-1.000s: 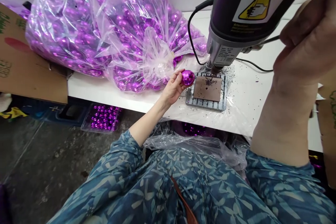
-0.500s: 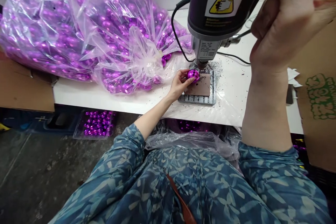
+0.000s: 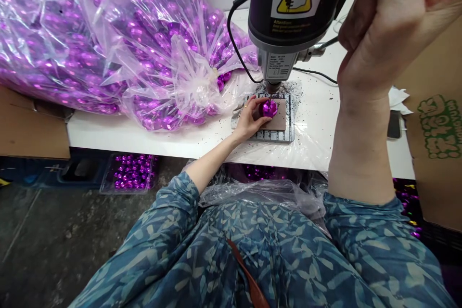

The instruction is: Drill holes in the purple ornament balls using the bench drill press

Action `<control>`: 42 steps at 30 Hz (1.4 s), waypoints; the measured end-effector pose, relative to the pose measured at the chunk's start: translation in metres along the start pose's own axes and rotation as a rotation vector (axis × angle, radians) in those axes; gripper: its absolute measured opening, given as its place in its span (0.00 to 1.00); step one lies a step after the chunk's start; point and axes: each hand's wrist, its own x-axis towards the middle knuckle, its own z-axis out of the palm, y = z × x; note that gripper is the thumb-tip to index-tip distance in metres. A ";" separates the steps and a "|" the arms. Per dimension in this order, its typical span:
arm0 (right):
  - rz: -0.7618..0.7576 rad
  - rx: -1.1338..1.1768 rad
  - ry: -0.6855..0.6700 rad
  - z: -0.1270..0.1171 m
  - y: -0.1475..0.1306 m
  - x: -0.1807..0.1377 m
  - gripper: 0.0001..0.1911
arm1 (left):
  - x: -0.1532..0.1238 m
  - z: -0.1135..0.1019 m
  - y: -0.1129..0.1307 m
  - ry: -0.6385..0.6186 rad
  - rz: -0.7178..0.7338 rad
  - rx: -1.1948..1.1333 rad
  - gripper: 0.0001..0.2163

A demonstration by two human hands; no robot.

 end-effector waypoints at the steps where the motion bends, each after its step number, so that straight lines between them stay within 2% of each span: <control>1: -0.005 0.008 0.006 0.000 0.001 0.000 0.71 | -0.001 0.001 0.001 -0.017 0.016 0.007 0.27; 4: -0.019 0.048 0.033 -0.001 0.004 0.001 0.65 | -0.003 0.004 0.004 -0.052 0.029 -0.050 0.27; 9: -0.052 0.133 0.049 -0.002 0.003 -0.005 0.57 | -0.002 0.007 0.007 -0.028 -0.007 -0.111 0.26; 11: -0.080 0.127 0.013 -0.004 0.001 -0.013 0.56 | -0.002 0.007 0.008 -0.029 -0.012 -0.116 0.26; 17: -0.161 0.084 0.052 -0.007 0.000 -0.049 0.38 | -0.003 0.008 0.007 -0.042 -0.041 -0.144 0.27; 23: -0.133 0.084 0.081 -0.004 0.008 -0.060 0.42 | -0.003 0.007 0.006 -0.041 -0.050 -0.139 0.26; 29: -0.094 0.150 0.124 0.000 0.029 -0.068 0.46 | -0.003 0.008 0.005 -0.045 -0.052 -0.146 0.25; 36: -0.167 0.148 0.147 0.002 0.061 -0.070 0.41 | -0.003 0.009 0.001 -0.042 -0.032 -0.139 0.25; 42: -0.238 0.082 0.138 -0.003 0.105 -0.078 0.39 | -0.003 0.010 -0.006 -0.057 0.064 -0.121 0.27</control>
